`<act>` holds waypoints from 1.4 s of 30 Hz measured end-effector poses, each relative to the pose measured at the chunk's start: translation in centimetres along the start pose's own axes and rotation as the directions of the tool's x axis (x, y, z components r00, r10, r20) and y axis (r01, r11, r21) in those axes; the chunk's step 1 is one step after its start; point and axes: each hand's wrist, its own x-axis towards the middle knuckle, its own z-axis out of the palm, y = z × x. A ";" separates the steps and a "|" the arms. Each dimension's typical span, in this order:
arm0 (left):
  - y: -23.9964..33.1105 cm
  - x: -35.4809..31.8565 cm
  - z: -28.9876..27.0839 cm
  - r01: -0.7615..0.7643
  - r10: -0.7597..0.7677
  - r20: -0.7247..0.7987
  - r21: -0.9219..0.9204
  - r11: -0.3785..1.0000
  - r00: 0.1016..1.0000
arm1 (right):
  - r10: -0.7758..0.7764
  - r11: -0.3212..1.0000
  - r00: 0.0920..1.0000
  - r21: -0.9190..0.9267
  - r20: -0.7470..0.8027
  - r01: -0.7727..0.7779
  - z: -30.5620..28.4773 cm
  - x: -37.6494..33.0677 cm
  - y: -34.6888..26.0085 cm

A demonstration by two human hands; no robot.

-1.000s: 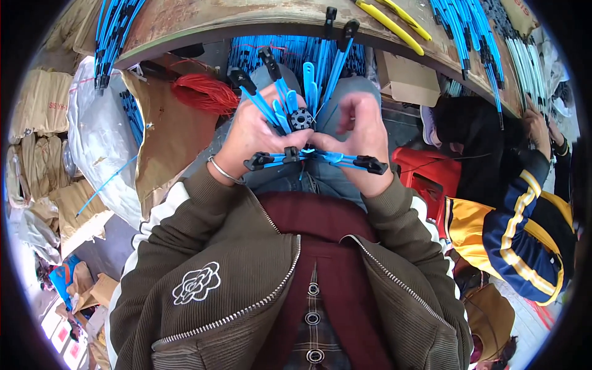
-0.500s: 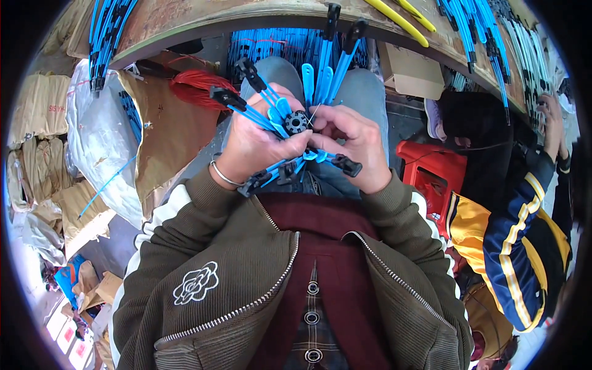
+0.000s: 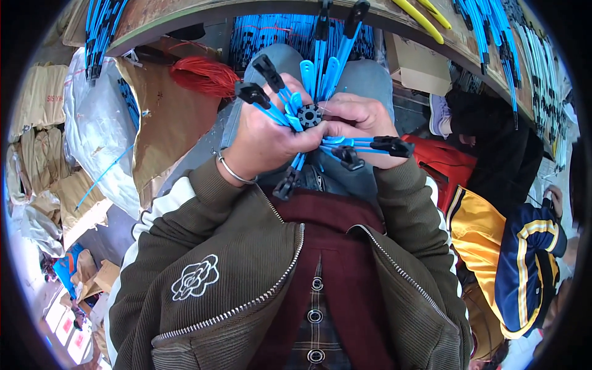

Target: The person assembles blue plastic parts and metal components at a workbench using pliers to crimp or cut the metal.

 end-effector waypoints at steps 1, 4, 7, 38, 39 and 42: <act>0.0 -0.2 0.0 -0.010 0.010 -0.004 0.005 1.000 1.000 | -0.043 0.997 0.999 -0.071 0.013 0.044 0.1 -0.1 -0.2; 0.0 -0.4 -0.3 -0.013 0.013 0.026 0.000 1.000 1.000 | -0.104 0.978 0.994 -0.180 0.028 0.107 0.3 -0.3 -1.3; 0.5 -0.5 -0.5 0.033 -0.031 0.041 -0.062 0.998 0.999 | -0.146 0.953 0.989 -0.264 0.020 0.146 0.9 -0.7 -1.5; 1.6 1.3 -5.8 0.471 -0.321 0.352 -0.541 0.696 0.879 | -0.354 0.748 0.827 -0.663 -0.436 -0.030 -5.9 4.6 -8.3; 1.4 1.5 -5.9 0.468 -0.317 0.352 -0.544 0.697 0.881 | -0.423 0.630 0.825 -0.776 -0.374 -0.028 -6.8 5.9 -8.3; 1.0 0.7 -6.1 0.471 -0.166 0.496 -0.589 0.657 0.852 | -0.458 0.325 0.860 -0.943 -0.223 -0.072 -7.3 8.7 -8.1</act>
